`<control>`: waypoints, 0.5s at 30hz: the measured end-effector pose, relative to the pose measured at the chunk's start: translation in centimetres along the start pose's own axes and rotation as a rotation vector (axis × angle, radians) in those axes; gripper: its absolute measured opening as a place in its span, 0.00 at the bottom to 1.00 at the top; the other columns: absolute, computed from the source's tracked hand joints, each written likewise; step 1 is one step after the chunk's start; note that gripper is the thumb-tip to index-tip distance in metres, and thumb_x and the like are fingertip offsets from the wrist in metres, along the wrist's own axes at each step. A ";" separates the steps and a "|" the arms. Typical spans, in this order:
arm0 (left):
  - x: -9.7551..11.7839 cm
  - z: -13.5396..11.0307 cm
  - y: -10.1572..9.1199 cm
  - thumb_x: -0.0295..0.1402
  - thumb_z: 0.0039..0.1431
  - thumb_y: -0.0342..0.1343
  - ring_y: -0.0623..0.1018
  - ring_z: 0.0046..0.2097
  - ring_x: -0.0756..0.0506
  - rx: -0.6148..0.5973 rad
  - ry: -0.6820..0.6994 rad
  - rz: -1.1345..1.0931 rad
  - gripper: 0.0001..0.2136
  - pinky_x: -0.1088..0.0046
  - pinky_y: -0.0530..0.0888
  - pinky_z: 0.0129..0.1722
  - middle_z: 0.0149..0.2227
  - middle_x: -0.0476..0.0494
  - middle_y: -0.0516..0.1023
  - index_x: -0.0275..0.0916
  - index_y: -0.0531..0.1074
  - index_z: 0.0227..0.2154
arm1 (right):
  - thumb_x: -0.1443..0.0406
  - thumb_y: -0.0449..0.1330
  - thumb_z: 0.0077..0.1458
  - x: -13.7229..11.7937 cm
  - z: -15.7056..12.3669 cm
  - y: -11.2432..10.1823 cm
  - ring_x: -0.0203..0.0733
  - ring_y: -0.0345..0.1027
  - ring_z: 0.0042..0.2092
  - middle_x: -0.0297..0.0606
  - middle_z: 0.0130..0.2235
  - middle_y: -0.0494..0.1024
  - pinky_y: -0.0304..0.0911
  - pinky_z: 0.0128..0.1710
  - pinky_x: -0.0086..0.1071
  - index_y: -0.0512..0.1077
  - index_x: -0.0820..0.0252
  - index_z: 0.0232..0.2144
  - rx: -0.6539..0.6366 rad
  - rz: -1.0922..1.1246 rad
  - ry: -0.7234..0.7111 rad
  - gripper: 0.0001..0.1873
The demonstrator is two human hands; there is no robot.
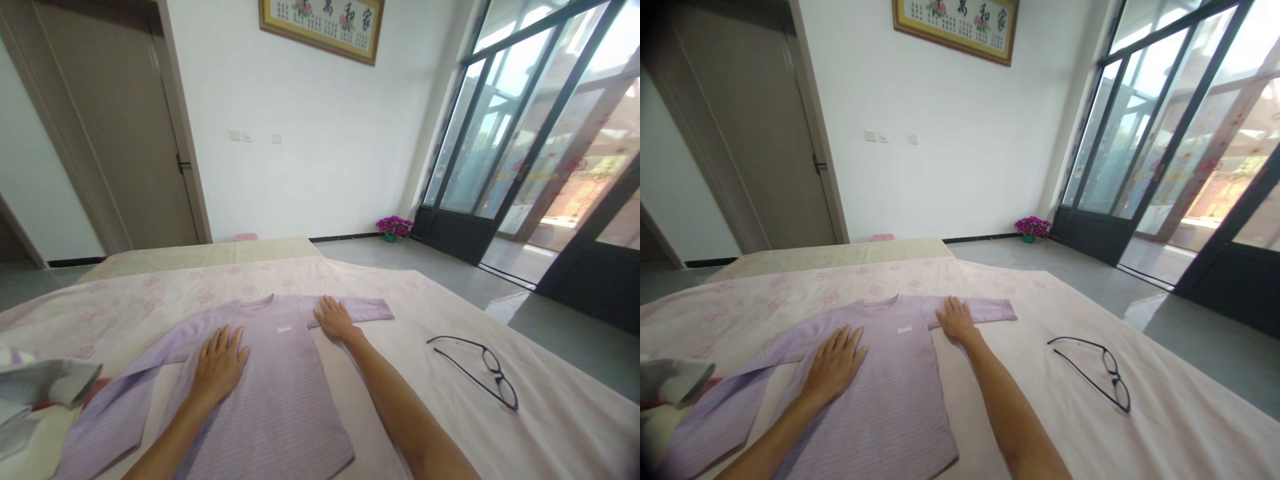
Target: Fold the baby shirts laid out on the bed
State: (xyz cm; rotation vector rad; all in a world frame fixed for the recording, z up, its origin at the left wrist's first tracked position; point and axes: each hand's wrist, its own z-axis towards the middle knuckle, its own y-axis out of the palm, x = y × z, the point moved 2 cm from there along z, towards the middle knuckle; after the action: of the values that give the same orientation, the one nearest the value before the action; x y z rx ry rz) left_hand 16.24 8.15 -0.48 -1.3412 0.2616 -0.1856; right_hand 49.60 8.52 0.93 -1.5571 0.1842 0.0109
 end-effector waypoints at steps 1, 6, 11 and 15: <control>0.0 0.0 0.0 0.45 0.68 0.40 0.59 0.68 0.34 0.004 -0.001 0.004 0.28 0.55 0.52 0.65 0.68 0.31 0.58 0.38 0.59 0.66 | 0.49 0.35 0.68 2.0 -0.3 -0.3 0.49 0.35 0.72 0.48 0.71 0.44 0.33 0.68 0.47 0.49 0.65 0.69 0.003 -0.016 0.037 0.37; 0.0 0.0 0.2 0.45 0.68 0.40 0.58 0.68 0.34 0.011 -0.003 -0.004 0.28 0.54 0.52 0.64 0.68 0.32 0.58 0.38 0.60 0.66 | 0.53 0.34 0.68 12.0 -3.2 -2.0 0.51 0.32 0.72 0.52 0.71 0.42 0.28 0.67 0.52 0.46 0.69 0.70 0.026 -0.098 0.244 0.36; -0.1 0.0 0.2 0.45 0.67 0.41 0.59 0.67 0.34 0.025 -0.004 -0.042 0.28 0.53 0.52 0.64 0.68 0.31 0.59 0.38 0.61 0.65 | 0.53 0.37 0.68 14.7 -3.9 -2.8 0.53 0.34 0.71 0.51 0.71 0.44 0.29 0.67 0.55 0.48 0.68 0.69 0.071 -0.194 0.415 0.35; 0.0 0.0 -0.2 0.44 0.67 0.42 0.58 0.68 0.33 0.025 -0.012 -0.096 0.28 0.53 0.51 0.65 0.68 0.30 0.59 0.37 0.61 0.65 | 0.53 0.37 0.68 10.1 -2.9 -1.7 0.53 0.34 0.72 0.52 0.71 0.45 0.32 0.67 0.53 0.48 0.68 0.69 0.141 -0.212 0.272 0.35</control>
State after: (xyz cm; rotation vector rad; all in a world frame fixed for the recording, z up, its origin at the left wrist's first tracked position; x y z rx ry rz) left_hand 16.21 8.08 -0.29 -1.3304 0.1844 -0.2605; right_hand 59.49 4.50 1.37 -1.4267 0.2280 -0.3751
